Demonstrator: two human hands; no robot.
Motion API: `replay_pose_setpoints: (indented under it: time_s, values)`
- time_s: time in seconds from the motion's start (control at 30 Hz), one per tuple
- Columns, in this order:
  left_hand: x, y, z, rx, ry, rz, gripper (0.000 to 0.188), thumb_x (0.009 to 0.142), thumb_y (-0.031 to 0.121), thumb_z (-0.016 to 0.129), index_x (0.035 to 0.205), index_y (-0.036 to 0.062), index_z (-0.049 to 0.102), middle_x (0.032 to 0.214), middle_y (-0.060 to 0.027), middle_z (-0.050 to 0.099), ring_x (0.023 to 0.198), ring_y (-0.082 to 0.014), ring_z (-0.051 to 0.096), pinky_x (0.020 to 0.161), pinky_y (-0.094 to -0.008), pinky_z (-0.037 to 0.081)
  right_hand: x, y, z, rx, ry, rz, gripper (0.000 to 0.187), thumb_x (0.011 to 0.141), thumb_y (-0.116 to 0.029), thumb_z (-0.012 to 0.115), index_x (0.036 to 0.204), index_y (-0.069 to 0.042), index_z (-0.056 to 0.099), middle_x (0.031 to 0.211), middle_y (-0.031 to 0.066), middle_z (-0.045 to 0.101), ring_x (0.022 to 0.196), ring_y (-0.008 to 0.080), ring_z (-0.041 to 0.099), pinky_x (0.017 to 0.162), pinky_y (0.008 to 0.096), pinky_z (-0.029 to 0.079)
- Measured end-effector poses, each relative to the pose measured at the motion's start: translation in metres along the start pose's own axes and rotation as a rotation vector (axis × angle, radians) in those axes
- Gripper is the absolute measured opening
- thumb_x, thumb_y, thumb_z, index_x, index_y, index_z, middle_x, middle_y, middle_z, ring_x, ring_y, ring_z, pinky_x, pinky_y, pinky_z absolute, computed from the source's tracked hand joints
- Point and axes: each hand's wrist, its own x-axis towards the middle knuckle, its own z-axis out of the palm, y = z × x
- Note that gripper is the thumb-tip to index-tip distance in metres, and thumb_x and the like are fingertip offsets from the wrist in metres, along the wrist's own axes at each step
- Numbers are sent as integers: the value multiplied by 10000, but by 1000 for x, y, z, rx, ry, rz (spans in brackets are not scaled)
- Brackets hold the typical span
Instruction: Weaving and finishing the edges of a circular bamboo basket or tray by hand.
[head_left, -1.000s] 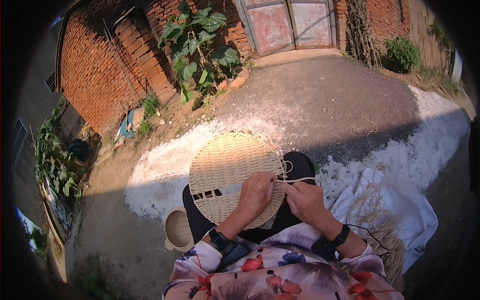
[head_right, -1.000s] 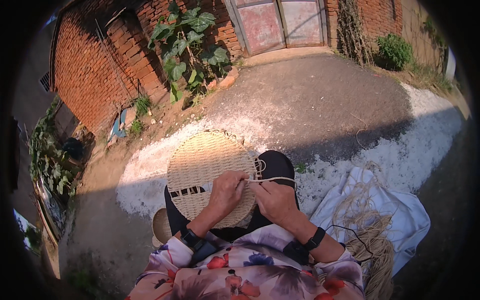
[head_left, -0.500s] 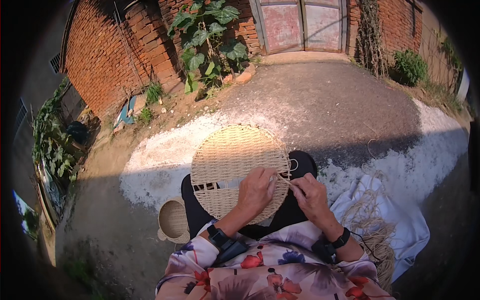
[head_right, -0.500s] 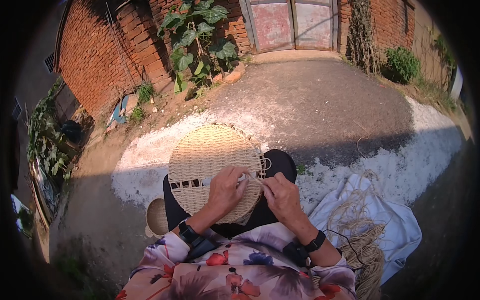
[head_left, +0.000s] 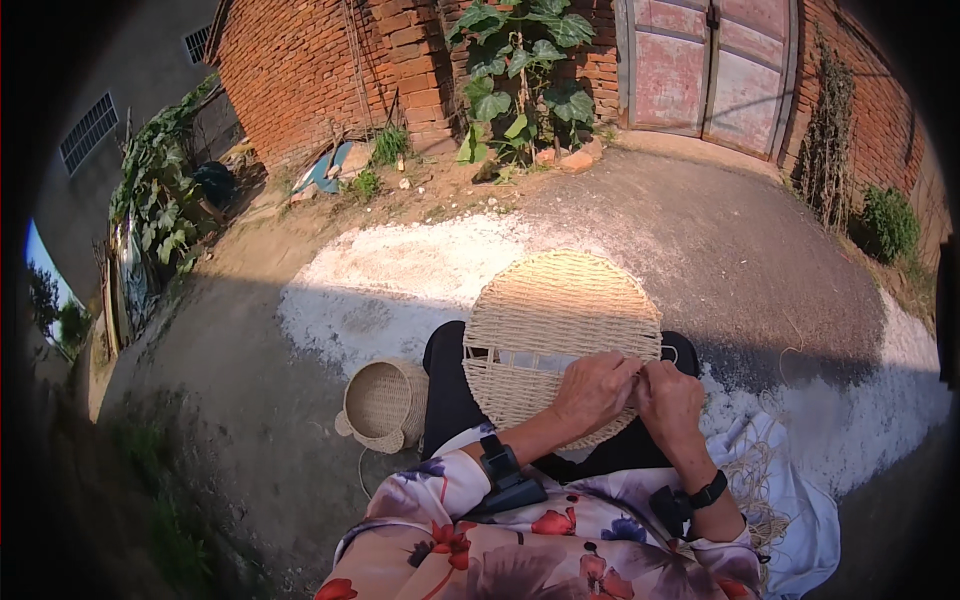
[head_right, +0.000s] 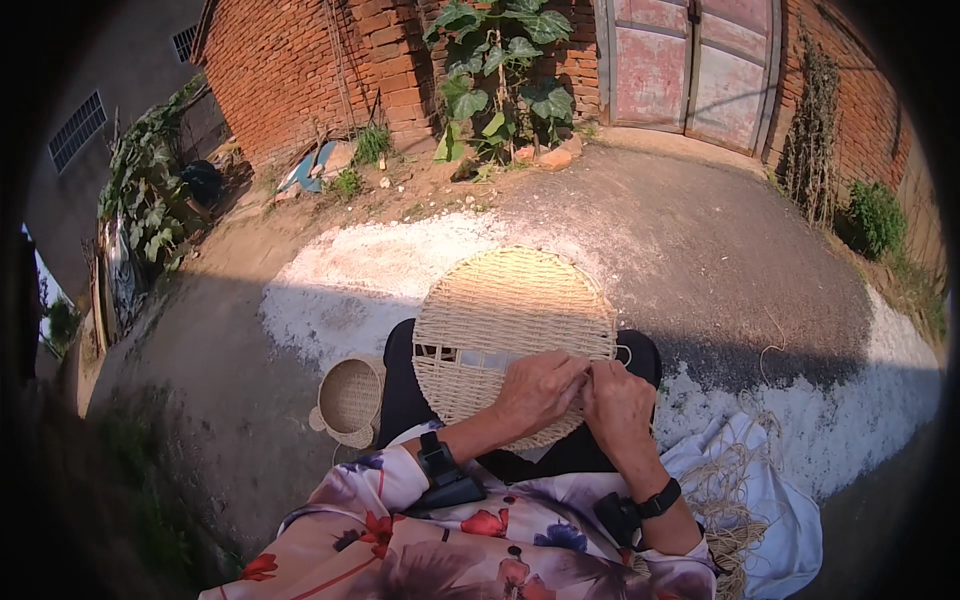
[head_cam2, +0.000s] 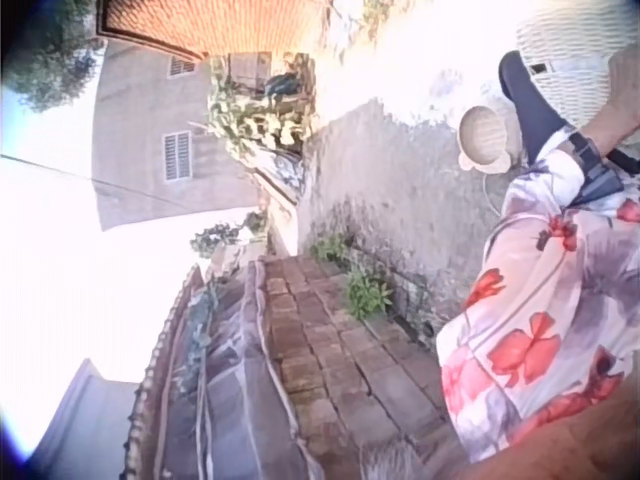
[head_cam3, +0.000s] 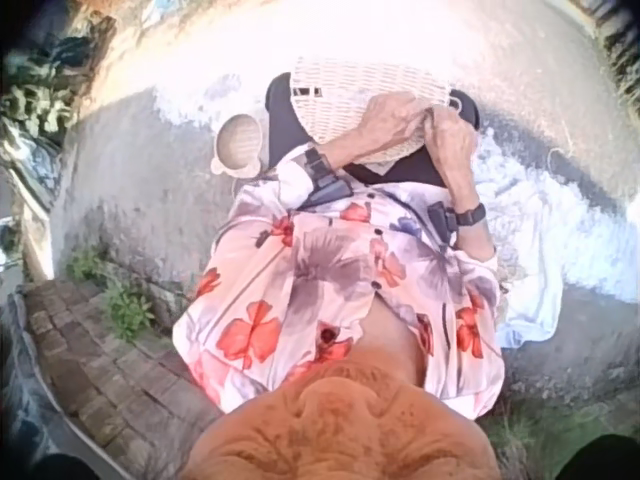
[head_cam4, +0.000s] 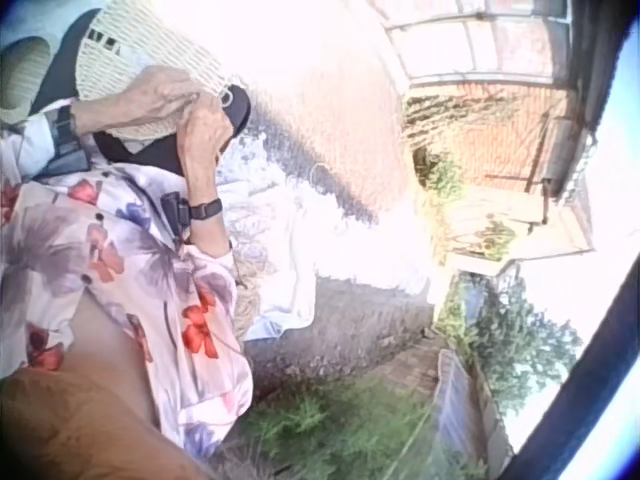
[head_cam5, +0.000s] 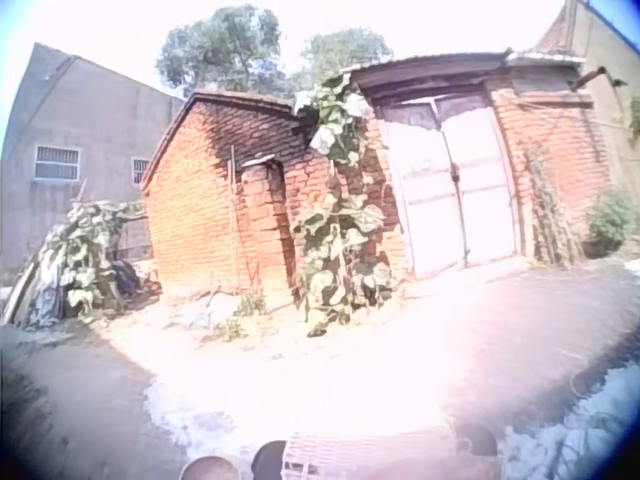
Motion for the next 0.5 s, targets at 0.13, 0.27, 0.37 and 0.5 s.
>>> replay_pose_setpoints:
  time_s: [0.13,0.27,0.37,0.5]
  values:
    - [1,-7,0,-65,34,-40,130,847,88,666,976,82,654,793,-98,597,721,-308,634,611,-407,507,0,3,11,202,-117,218,137,848,-142,624,894,-22,669,754,205,675,697,380,681,653,470,527]
    - [-9,-19,-19,-23,116,-51,87,834,83,668,920,73,660,766,-90,580,717,-301,630,607,-412,504,-2,7,11,495,-172,300,187,851,-126,598,974,-34,704,773,222,675,745,380,690,699,456,538]
    - [-7,-19,-18,-7,88,-17,81,821,76,665,902,71,656,753,-92,562,712,-299,621,605,-428,496,-1,14,17,506,-210,285,233,855,-120,570,1022,-20,698,804,237,671,766,392,686,716,435,542]
    - [-5,-18,-13,34,72,27,125,807,58,690,931,68,677,748,-87,565,692,-302,617,588,-416,487,6,8,8,786,-325,472,278,890,-140,543,1074,23,672,684,152,670,518,210,641,507,323,504]
